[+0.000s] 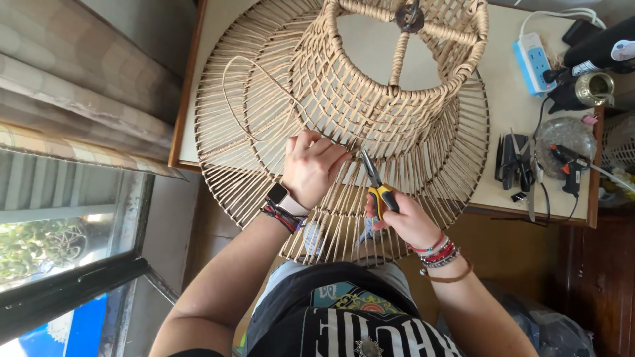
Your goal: Trimming and weaving wicker strands on a lampshade using snips
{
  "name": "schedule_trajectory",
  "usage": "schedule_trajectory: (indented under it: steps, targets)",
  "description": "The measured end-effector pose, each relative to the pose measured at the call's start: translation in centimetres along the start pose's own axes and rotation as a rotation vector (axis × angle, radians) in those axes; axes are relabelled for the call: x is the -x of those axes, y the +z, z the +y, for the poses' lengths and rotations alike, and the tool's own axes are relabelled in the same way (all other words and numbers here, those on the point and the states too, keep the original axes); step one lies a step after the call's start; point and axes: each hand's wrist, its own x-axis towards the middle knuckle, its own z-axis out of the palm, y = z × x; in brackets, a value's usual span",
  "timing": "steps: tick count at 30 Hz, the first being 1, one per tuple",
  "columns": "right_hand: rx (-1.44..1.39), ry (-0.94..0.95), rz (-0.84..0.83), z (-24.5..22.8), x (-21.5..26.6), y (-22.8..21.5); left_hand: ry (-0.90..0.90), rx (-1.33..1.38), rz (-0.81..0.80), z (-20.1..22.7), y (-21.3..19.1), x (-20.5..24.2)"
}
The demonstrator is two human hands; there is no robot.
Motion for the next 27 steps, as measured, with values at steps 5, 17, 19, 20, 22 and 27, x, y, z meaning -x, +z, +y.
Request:
schedule_trajectory:
  steps: [5, 17, 19, 20, 22, 27]
  targets:
    - [0.340, 0.028, 0.083, 0.7, -0.9, 0.1, 0.025, -0.038, 0.002, -0.1, 0.4, 0.2]
    - [0.896, -0.105, 0.355, 3.7, 1.0, -1.6, 0.098, -0.126, 0.043, 2.0, -2.5, -3.8]
    - [0.635, -0.043, 0.278, 0.5, 1.6, -0.8, 0.078, -0.067, 0.019, 1.4, -1.6, -2.8]
    - [0.366, 0.040, 0.194, -0.8, 2.3, -0.3, 0.051, 0.003, -0.025, 1.3, -1.1, -1.9]
    - [0.364, 0.049, 0.162, -0.9, 2.0, -0.6, 0.044, 0.105, -0.086, 3.1, -1.9, -1.6]
    - [0.275, 0.011, 0.070, 0.0, 2.0, -1.8, 0.119, 0.193, -0.157, 3.8, -1.6, 1.5]
